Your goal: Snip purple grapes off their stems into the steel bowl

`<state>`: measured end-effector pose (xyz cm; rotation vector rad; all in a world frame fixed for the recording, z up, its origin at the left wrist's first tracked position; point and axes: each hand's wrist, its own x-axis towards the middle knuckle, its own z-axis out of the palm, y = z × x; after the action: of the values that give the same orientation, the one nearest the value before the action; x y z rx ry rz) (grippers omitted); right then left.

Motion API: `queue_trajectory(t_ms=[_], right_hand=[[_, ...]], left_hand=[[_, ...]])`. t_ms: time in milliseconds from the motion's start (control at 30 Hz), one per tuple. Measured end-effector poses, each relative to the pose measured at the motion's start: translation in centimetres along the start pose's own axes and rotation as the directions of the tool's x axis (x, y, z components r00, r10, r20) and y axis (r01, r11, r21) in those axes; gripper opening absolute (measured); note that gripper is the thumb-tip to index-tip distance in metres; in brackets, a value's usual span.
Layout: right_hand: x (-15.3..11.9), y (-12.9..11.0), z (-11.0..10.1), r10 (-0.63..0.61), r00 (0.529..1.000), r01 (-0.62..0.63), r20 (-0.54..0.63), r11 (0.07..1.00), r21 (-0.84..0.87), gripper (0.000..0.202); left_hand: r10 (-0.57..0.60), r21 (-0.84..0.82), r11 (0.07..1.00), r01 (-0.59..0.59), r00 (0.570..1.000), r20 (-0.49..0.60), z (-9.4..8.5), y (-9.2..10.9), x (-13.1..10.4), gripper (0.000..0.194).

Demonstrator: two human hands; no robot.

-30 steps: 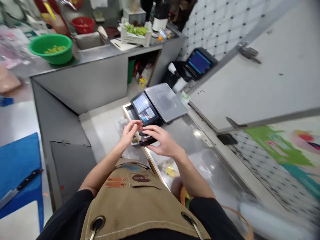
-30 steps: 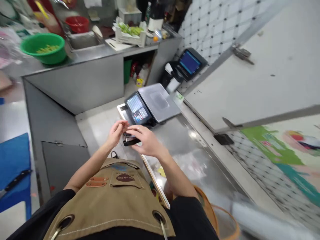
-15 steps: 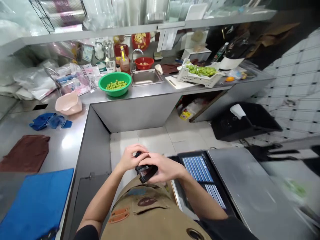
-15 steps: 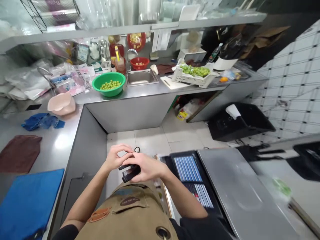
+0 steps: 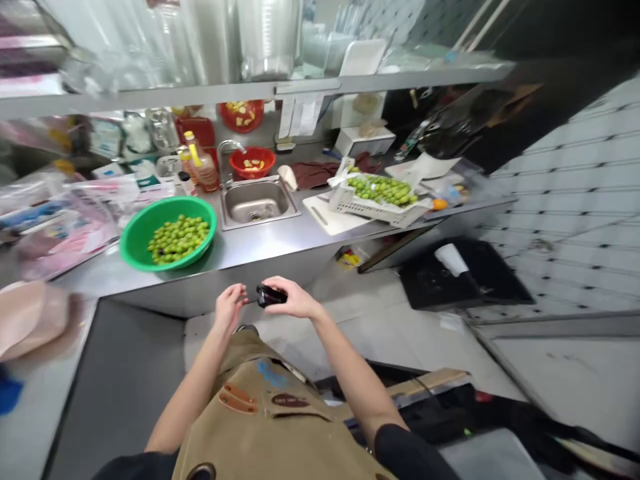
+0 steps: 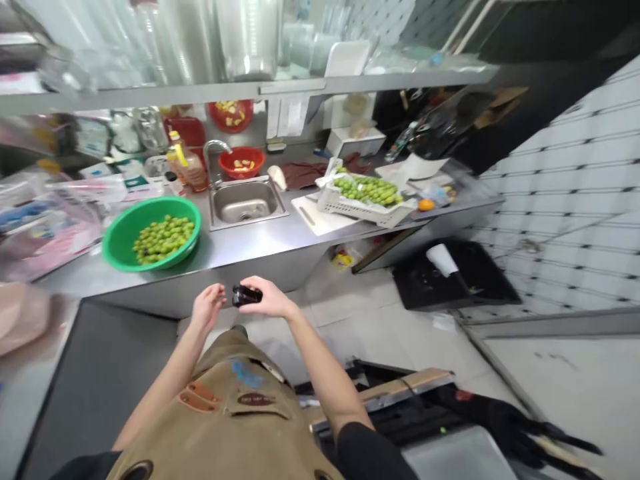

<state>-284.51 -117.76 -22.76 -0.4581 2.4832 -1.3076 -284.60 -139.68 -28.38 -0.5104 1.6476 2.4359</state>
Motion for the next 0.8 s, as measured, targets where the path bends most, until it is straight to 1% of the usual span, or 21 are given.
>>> queue_trajectory(t_ms=[33,100,167,200,267,333,400,433,500,533,567,633,700,767,800], right_hand=[[2.3,1.8,-1.5,0.096,0.993,-0.100,-0.062,0.992,-0.071,0.059],[6.9,5.6,-4.3,0.223,0.960,-0.248,-0.168,0.958,-0.145,0.052],[11.0,9.2,-6.8,0.303,0.924,-0.346,-0.233,0.922,-0.173,0.048],[12.8,10.6,-7.8,0.327,0.911,-0.375,-0.251,0.911,-0.174,0.045],[15.6,12.8,-9.5,0.355,0.896,-0.403,-0.267,0.902,-0.156,0.040],[17.4,13.9,-10.9,0.366,0.889,-0.408,-0.276,0.906,-0.114,0.034],[17.9,14.7,-12.4,0.370,0.882,-0.399,-0.293,0.916,-0.045,0.029],[17.7,15.3,-13.3,0.373,0.874,-0.393,-0.312,0.920,0.000,0.026],[16.0,16.7,-15.5,0.393,0.839,-0.379,-0.377,0.918,0.114,0.023],[14.5,17.6,-16.7,0.412,0.810,-0.369,-0.417,0.911,0.185,0.021],[12.7,18.7,-17.9,0.439,0.774,-0.355,-0.456,0.898,0.262,0.019],[7.8,21.0,-20.2,0.502,0.694,-0.303,-0.516,0.854,0.423,0.021],[2.1,23.3,-22.3,0.565,0.613,-0.228,-0.552,0.795,0.562,0.029],[-3.7,25.4,-24.1,0.620,0.519,-0.142,-0.589,0.742,0.655,0.040],[-6.5,26.5,-25.1,0.643,0.462,-0.100,-0.610,0.722,0.685,0.045]], left_hand=[[-0.020,-0.013,1.000,0.020,1.000,-0.025,0.6,-0.1,1.8,0.070],[-0.058,-0.015,0.998,0.058,0.998,-0.026,2.1,-0.3,5.4,0.068],[-0.069,-0.006,0.998,0.070,0.997,0.027,4.8,-0.3,8.9,0.064],[-0.063,-0.006,0.998,0.063,0.996,0.065,6.6,-0.2,10.6,0.062],[-0.037,-0.016,0.999,0.040,0.988,0.153,11.1,0.2,13.5,0.061],[-0.018,-0.026,0.999,0.025,0.971,0.239,16.4,0.6,16.0,0.063],[-0.022,-0.017,0.999,0.029,0.947,0.319,21.8,0.9,18.1,0.066],[-0.023,-0.012,0.999,0.030,0.931,0.364,24.4,1.0,19.0,0.065],[-0.027,0.000,1.000,0.030,0.888,0.459,29.5,1.1,20.4,0.062],[-0.032,0.008,0.999,0.033,0.863,0.505,31.9,1.0,21.0,0.059],[-0.041,0.016,0.999,0.038,0.837,0.546,34.3,0.7,21.4,0.058],[-0.072,0.045,0.997,0.057,0.787,0.612,39.3,-0.4,21.9,0.056],[-0.120,0.090,0.993,0.080,0.730,0.672,44.5,-2.4,21.7,0.053],[-0.169,0.139,0.985,0.098,0.655,0.736,49.9,-5.3,20.5,0.053],[-0.191,0.162,0.981,0.104,0.612,0.767,52.6,-7.1,19.5,0.054]])
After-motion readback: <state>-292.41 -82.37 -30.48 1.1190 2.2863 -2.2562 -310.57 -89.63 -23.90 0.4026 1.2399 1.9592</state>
